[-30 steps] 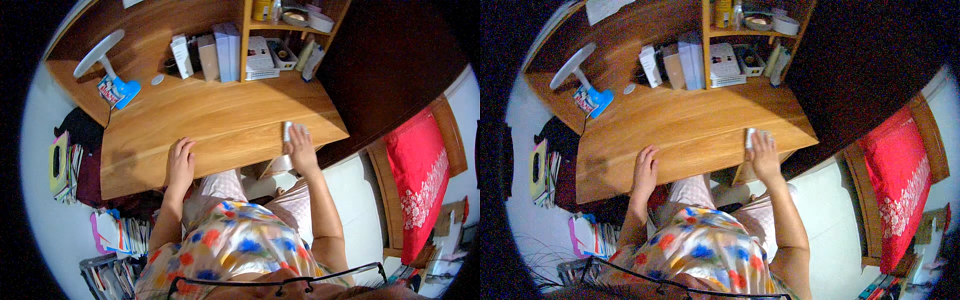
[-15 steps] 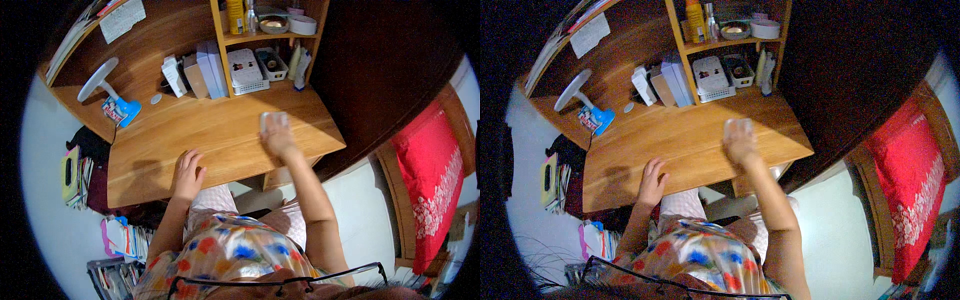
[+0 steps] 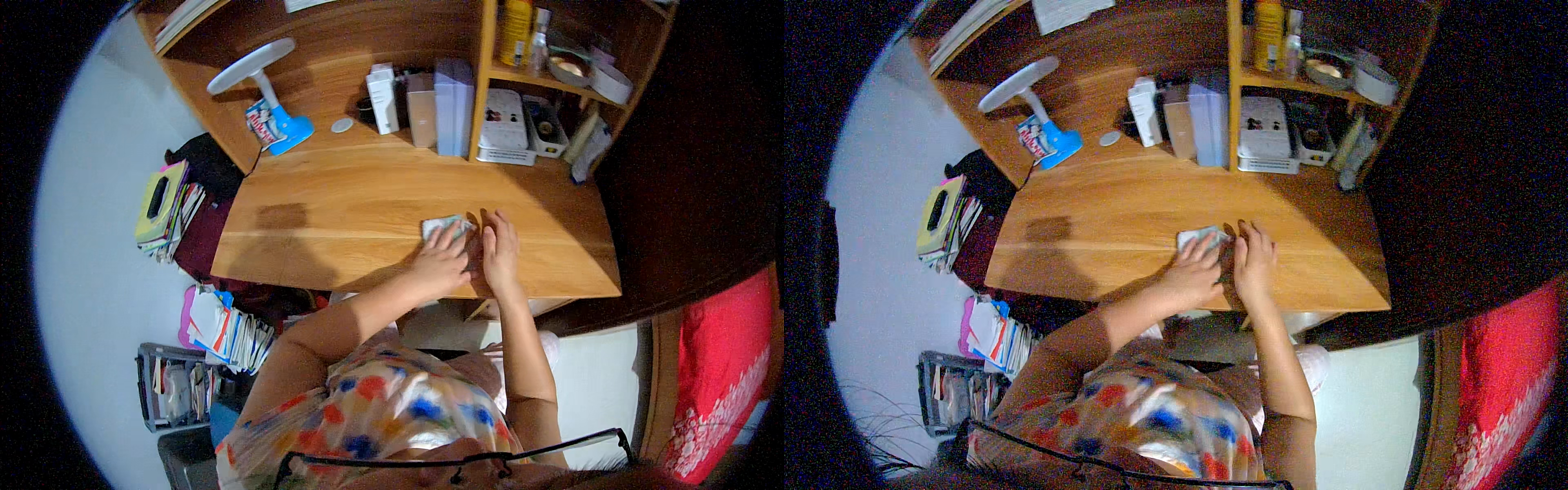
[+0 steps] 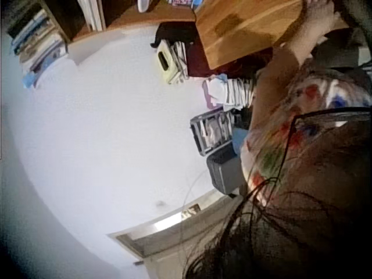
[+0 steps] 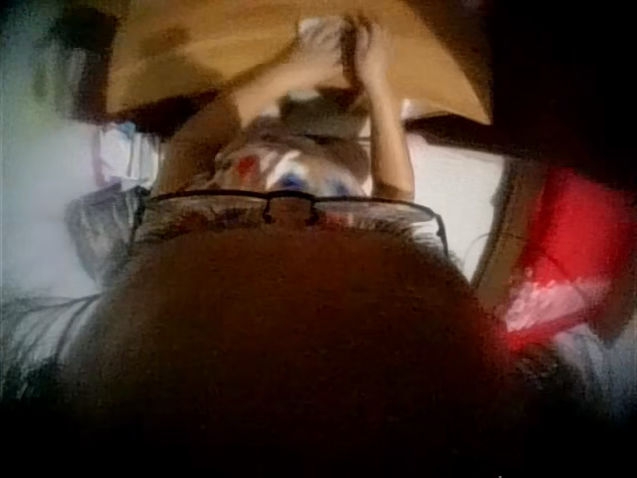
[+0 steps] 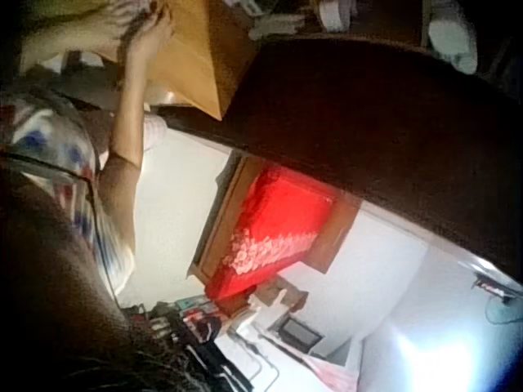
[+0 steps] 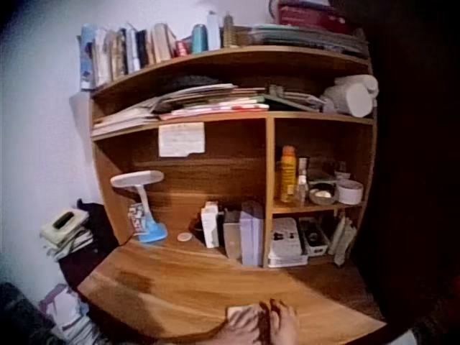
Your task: The person organizes items on a wooden desk, placing pens into a holder and arranging boxes. They then wipe the desk surface and a blue plastic stool with a cloth. Finally, they open a drawer, remove several items, wipe the inside of the drawer, and place the items back inside.
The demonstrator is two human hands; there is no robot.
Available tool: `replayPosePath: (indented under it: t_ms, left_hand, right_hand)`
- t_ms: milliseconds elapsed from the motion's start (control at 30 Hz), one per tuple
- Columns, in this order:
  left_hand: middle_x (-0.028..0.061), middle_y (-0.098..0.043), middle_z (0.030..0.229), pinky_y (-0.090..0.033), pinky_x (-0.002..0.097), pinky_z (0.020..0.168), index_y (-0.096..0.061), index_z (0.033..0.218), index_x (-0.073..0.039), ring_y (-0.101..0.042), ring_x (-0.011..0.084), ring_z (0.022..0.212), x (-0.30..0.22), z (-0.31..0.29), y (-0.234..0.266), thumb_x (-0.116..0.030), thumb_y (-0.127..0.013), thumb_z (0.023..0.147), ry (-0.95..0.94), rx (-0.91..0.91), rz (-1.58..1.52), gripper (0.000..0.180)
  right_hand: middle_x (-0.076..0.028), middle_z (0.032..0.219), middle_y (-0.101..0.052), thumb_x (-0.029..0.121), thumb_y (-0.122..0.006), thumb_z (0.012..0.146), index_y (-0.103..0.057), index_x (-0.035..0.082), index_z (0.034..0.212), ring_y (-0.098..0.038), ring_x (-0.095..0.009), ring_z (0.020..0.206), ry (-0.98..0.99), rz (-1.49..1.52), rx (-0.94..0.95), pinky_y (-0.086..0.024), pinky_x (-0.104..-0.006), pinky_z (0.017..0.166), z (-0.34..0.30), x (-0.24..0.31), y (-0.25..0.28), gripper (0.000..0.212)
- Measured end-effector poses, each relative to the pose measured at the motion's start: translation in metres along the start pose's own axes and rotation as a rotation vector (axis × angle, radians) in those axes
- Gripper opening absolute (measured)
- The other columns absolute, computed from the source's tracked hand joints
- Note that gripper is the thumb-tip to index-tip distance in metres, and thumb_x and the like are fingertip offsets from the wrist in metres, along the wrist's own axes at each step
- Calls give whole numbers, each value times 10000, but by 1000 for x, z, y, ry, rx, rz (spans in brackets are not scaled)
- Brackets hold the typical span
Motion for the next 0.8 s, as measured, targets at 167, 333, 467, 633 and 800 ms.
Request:
replayPosePath:
  t_ms: [167,333,467,633,800]
  left_hand:
    - [204,-370,1456,-191,546,1133,-622,1148,-10,-238,411,1404,39,-26,-15,-299,-583,869,-46,20,62,403]
    - [115,-124,1590,-126,522,1157,-226,1503,-99,-89,360,1456,141,-92,-11,-381,-413,986,308,46,-23,618]
    - [103,-94,1595,-96,505,1168,-188,1513,-105,-38,336,1466,236,-145,7,-414,-366,995,645,110,-23,629]
    - [129,-201,1566,-260,514,1119,-265,1472,-49,-212,374,1422,374,-289,-40,-416,-440,964,548,-576,449,650]
    - [140,-321,1511,-345,528,1053,-389,1393,-30,-351,371,1351,396,-355,-18,-325,-522,923,1088,-304,311,570]
  right_hand:
    - [-205,1323,-495,197,-512,949,-536,28,1242,-437,-368,1255,40,-5,80,-264,-495,1077,-1,28,-19,339]
    - [-199,1338,-486,173,-556,920,-532,26,1239,-431,-357,1269,108,-88,255,-258,-484,1085,-2,66,-53,353]
    - [-174,1342,-489,182,-584,900,-540,49,1235,-427,-337,1281,145,-45,327,-243,-497,1094,-1,83,-80,362]
    - [-142,1363,-478,177,-603,884,-543,88,1243,-417,-330,1294,182,-52,487,-214,-537,1103,-2,104,-116,374]
    - [-140,1384,-461,166,-608,878,-535,93,1258,-406,-329,1308,195,-77,512,-197,-561,1107,1,106,-119,394]
Point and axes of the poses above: each hand's wrist, its own z-axis towards the middle knuckle, its own y-axis out of the back of the hand, x = y × z, the point moved 3 cm from there along z, towards the middle knuckle
